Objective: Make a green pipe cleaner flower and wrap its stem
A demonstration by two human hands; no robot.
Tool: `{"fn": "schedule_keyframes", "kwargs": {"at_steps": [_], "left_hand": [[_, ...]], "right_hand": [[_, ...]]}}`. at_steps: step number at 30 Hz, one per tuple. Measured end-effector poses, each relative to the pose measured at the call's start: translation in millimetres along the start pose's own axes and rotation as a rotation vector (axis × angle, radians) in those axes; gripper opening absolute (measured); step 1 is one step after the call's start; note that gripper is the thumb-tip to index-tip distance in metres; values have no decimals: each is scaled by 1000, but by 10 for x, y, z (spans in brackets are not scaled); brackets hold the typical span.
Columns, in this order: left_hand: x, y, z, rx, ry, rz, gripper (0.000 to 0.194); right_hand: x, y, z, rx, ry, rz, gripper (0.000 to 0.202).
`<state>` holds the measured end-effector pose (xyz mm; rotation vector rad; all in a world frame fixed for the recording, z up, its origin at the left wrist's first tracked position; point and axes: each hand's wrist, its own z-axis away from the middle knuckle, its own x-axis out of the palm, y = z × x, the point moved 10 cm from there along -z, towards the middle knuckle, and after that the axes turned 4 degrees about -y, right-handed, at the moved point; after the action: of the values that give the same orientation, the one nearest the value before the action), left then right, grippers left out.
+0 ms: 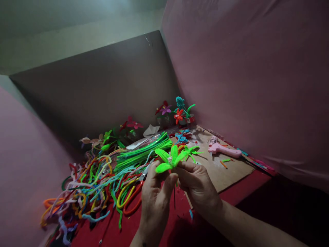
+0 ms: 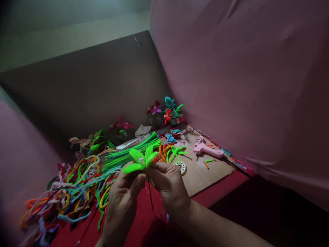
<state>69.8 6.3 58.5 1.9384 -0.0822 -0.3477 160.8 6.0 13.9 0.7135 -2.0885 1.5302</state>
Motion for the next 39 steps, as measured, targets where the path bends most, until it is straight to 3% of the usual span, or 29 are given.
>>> {"fn": "schedule_keyframes", "kwargs": {"at_steps": [2,6,13,17,22,30,33,35,37,39], "left_hand": [[37,-109,-4,-85,-60,49,24],[3,-273,-13,-242,-101,28,15],[-117,-366,41,-315,-65,59,18],[27,-428,83,-380,-204,238,18],[165,-456,83,-400,-292,432,18],[75,-435,-153,-349,-279,465,16],[-59,-351,-300,-323,-187,458,16],[-115,-298,-380,-306,-155,440,18],[-152,-305,-438,-304,-129,429,20],[-171,-379,-478,-309,-100,439,21]], "right_hand": [[3,8,6,18,-4,3,17],[12,67,11,77,-27,19,19],[70,223,4,238,-124,-57,18],[131,275,12,363,-210,-70,23],[153,276,-10,410,-272,-72,26],[181,170,-196,332,-342,37,21],[-75,-96,-484,228,-237,319,23],[-362,-462,-713,41,-43,773,29],[-460,-653,-883,-38,-13,1447,30],[-591,-671,-1005,-23,-25,1642,20]]}}
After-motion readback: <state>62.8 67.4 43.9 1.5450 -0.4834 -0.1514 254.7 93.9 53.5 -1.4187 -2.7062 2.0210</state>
